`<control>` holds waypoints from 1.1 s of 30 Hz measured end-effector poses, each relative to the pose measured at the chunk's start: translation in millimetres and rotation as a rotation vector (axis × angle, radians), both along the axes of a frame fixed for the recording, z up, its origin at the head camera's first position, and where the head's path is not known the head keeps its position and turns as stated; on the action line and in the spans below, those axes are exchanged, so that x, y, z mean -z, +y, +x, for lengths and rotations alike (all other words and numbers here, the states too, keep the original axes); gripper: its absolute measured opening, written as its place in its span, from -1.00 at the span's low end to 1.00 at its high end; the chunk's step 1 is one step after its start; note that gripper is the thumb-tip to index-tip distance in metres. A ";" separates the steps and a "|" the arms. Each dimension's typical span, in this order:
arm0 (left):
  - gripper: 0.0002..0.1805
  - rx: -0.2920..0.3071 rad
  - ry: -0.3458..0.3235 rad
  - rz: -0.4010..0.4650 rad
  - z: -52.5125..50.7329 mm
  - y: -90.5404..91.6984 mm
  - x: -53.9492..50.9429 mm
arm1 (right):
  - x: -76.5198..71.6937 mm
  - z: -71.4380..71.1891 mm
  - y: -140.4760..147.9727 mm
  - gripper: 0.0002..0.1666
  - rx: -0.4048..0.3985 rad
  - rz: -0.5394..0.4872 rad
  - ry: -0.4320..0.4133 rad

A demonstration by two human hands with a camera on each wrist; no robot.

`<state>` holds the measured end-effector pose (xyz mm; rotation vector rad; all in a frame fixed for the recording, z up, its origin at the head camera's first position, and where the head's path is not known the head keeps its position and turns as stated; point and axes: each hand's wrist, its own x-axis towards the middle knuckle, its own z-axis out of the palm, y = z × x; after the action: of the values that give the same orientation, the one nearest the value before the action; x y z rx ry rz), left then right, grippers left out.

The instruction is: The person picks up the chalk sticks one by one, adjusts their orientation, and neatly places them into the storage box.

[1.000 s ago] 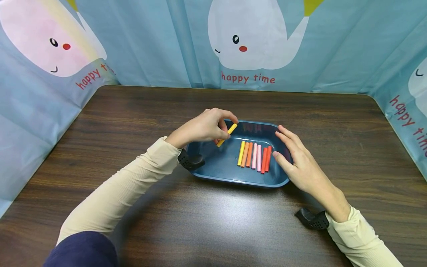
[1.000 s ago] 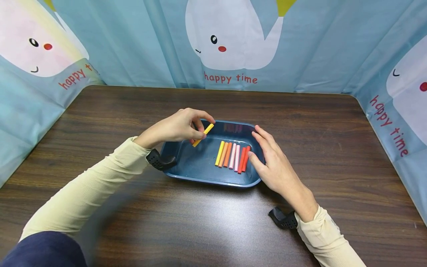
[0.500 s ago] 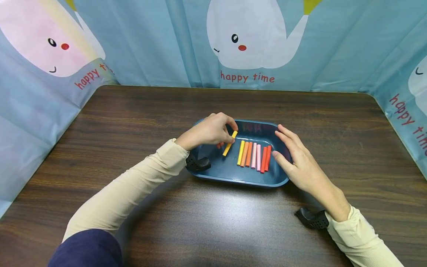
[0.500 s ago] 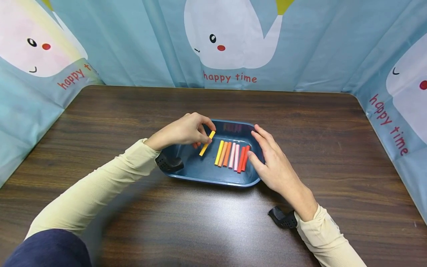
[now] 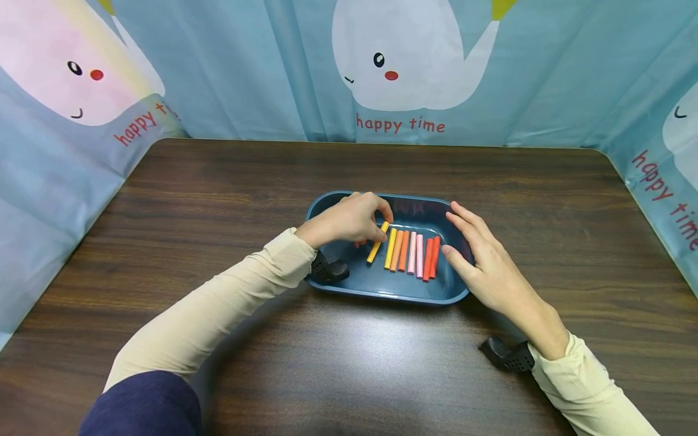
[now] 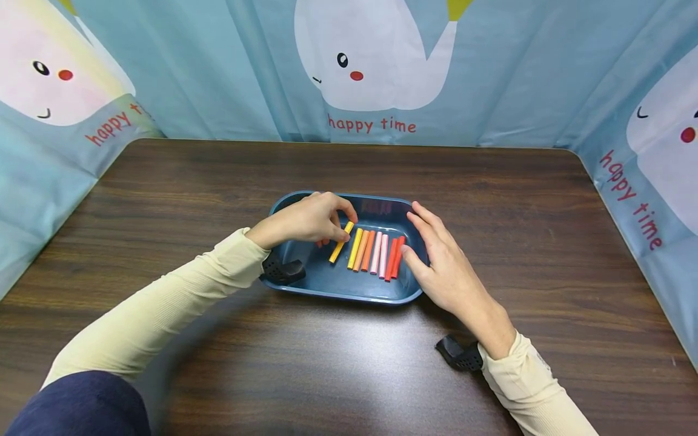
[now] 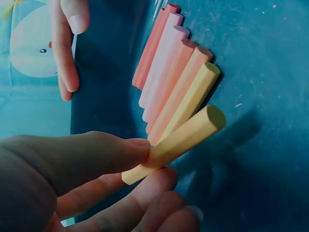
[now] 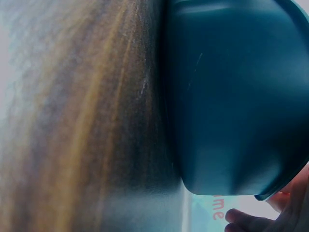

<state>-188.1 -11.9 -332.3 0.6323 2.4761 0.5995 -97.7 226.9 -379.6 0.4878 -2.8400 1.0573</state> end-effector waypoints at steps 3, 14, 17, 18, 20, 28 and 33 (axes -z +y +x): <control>-0.69 -0.019 -0.009 -0.028 -0.6 2.1 1.3 | 0.1 -0.4 -0.3 -0.29 0.000 -0.003 0.000; -0.73 -0.047 -0.028 -0.064 -2.2 8.7 5.4 | 0.5 -1.1 -0.2 -0.29 -0.004 -0.013 0.009; -0.74 -0.039 -0.026 -0.059 -2.4 8.6 5.6 | 0.1 -1.1 -0.5 -0.29 -0.001 -0.012 0.003; -0.73 -0.036 -0.027 -0.057 -2.6 8.2 5.3 | 0.0 -1.1 -0.5 -0.29 0.000 -0.011 0.002; -0.71 -0.030 -0.023 -0.054 -3.0 6.7 4.2 | -0.2 -0.7 -0.6 -0.29 0.003 -0.010 -0.002; -0.62 -0.014 0.089 -0.051 -3.7 -0.8 -1.0 | -0.1 0.3 -0.2 -0.30 0.006 -0.011 0.009; -0.62 -0.023 0.139 -0.001 -1.3 -7.0 -4.0 | -0.8 0.0 0.2 -0.30 0.005 -0.006 0.006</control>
<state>-189.5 -18.9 -328.3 0.6665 2.6160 0.5814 -97.7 227.1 -378.8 0.4831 -2.8304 1.0611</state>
